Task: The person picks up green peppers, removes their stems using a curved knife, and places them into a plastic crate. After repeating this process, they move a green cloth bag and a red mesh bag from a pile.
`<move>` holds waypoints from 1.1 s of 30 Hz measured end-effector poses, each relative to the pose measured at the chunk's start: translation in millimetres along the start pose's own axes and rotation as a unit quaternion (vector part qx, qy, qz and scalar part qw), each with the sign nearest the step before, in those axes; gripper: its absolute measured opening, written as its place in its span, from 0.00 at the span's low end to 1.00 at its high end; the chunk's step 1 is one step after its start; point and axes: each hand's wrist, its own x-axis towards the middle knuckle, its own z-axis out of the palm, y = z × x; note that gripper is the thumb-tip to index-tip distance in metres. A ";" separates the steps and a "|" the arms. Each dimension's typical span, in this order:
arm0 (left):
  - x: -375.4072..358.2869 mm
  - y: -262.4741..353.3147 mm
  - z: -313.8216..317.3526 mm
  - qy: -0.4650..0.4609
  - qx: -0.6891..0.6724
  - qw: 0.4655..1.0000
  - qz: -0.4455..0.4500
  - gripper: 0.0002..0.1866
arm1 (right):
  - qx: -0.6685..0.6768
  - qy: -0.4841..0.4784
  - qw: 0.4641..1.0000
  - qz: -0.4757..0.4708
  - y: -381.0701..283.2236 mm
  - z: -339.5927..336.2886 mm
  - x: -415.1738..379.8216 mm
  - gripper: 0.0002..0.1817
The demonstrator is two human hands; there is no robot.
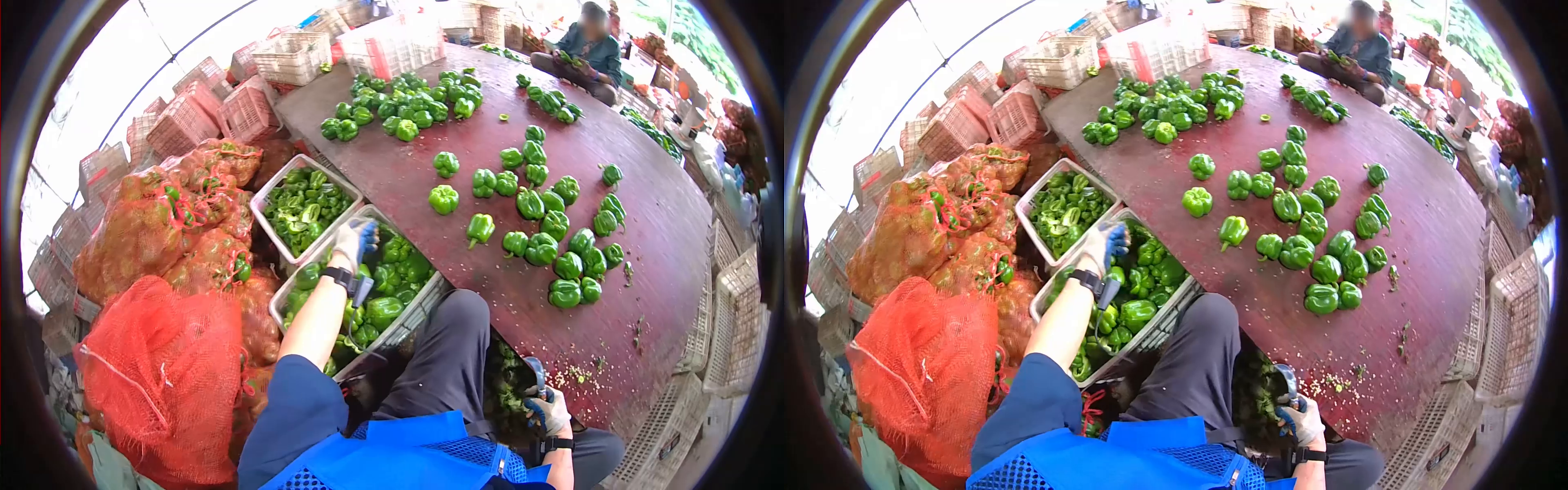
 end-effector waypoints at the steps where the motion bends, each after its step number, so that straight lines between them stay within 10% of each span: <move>1: -0.6 -9.8 23.7 -0.019 0.012 1.000 0.001 0.08 | -0.015 -0.004 1.000 -0.001 1.4 -1.6 -1.3 0.13; 6: -12.9 -23.9 148.2 -0.128 0.173 0.976 0.035 0.18 | -0.069 0.004 0.998 0.002 2.0 -11.3 -1.7 0.15; 10: 9.1 -53.8 207.3 -0.097 0.523 0.806 0.260 0.36 | -0.060 0.017 0.998 -0.006 -2.7 -13.6 -6.5 0.17; 14: 13.6 -58.3 239.9 -0.064 0.599 0.781 0.165 0.33 | -0.052 0.027 0.993 -0.098 16.1 -22.5 1.9 0.18; 23: 34.2 -88.9 219.4 0.020 0.478 0.872 0.099 0.20 | -0.106 0.032 0.990 -0.091 5.5 -25.7 -2.8 0.16; 27: -7.6 -49.5 225.4 -0.106 0.240 0.964 0.040 0.25 | 0.018 0.071 0.990 -0.119 -11.7 -19.2 -10.8 0.16; 33: -126.0 -51.1 272.4 -0.311 0.297 0.890 0.155 0.30 | 0.183 0.103 0.950 -0.230 -16.2 -13.7 -2.7 0.18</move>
